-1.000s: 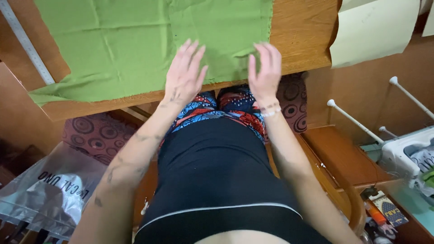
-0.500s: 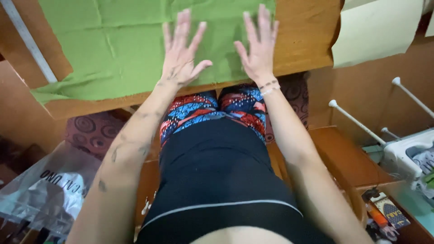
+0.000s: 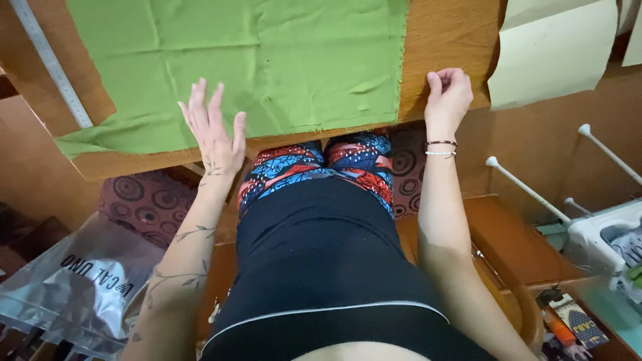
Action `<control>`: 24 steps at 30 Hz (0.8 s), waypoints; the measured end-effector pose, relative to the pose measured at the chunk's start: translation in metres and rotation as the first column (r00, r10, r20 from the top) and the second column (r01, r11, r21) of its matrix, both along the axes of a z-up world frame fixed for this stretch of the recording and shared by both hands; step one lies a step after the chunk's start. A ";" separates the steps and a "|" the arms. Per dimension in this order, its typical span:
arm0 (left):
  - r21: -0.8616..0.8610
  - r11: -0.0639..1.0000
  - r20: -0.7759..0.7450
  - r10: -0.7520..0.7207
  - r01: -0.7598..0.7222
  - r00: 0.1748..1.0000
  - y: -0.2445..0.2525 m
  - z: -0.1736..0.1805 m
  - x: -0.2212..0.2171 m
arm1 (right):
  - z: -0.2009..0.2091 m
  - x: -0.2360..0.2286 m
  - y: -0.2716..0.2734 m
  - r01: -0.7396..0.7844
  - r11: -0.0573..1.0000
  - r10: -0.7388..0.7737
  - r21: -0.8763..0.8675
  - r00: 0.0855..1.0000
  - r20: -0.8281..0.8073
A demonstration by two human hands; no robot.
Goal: Pinning paper patterns onto green fabric on a wooden table to prepare for cutting.
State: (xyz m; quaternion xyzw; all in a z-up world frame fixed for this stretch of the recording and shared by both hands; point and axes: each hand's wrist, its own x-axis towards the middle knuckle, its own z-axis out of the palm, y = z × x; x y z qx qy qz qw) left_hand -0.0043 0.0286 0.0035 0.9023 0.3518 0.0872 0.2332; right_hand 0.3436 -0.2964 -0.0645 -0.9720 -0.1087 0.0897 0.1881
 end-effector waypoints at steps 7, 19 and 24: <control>0.068 0.995 0.084 -0.082 0.076 0.993 -0.008 -0.006 -0.008 | 0.026 -0.014 0.021 -0.125 0.990 0.128 -0.065 0.991 0.045; 0.119 0.915 0.049 -0.394 0.386 0.918 -0.025 0.007 0.039 | 0.023 -0.004 0.018 0.024 0.989 -0.018 0.146 0.999 -0.047; -0.130 0.815 -0.257 -0.577 0.564 0.775 -0.037 0.017 0.034 | 0.027 0.001 0.027 -0.119 0.989 0.122 -0.086 0.992 0.026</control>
